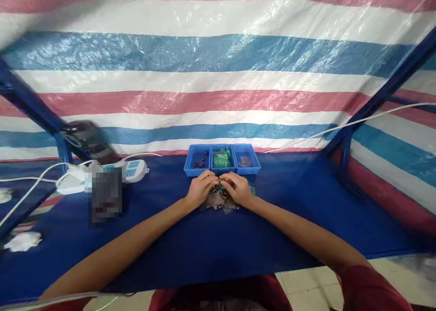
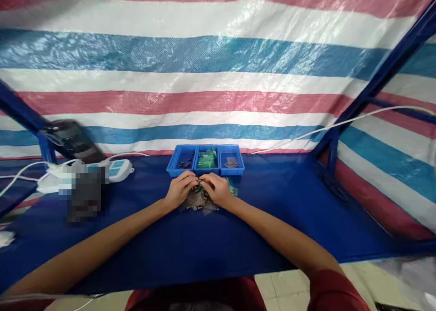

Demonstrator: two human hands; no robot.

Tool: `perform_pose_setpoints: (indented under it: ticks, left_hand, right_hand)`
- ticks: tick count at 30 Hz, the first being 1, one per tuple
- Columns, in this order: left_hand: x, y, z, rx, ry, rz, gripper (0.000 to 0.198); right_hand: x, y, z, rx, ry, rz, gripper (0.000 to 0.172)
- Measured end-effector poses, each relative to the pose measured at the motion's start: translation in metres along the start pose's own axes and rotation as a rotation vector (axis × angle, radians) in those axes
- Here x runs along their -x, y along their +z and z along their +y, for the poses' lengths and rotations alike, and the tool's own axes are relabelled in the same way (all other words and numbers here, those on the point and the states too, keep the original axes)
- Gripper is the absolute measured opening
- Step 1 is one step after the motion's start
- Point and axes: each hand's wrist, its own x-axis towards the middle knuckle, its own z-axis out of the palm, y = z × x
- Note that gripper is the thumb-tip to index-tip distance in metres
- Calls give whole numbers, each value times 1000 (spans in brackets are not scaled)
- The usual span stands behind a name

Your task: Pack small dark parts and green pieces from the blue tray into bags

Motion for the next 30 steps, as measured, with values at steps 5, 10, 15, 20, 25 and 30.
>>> perform_pose_setpoints:
  ticks: [5, 10, 15, 20, 25, 30]
  left_hand:
    - [-2, -3, 3, -11, -7, 15, 16]
    - [-6, -7, 10, -5, -24, 45, 13]
    - [-7, -7, 14, 30, -51, 102, 10]
    - [-6, -5, 14, 34, -18, 124, 13]
    - [-5, -6, 13, 18, 6, 124, 14]
    - [-4, -5, 11, 22, -1, 94, 13]
  right_hand:
    - [1, 1, 0, 1, 33, -1, 23]
    - [0, 0, 0, -16, 64, 17, 22]
    - [0, -2, 1, -18, 105, 34, 23]
    - [0, -3, 2, -23, 90, 29, 20]
    - [0, -2, 2, -10, 73, 23, 20]
    - [-1, -2, 2, 14, 39, 17, 21]
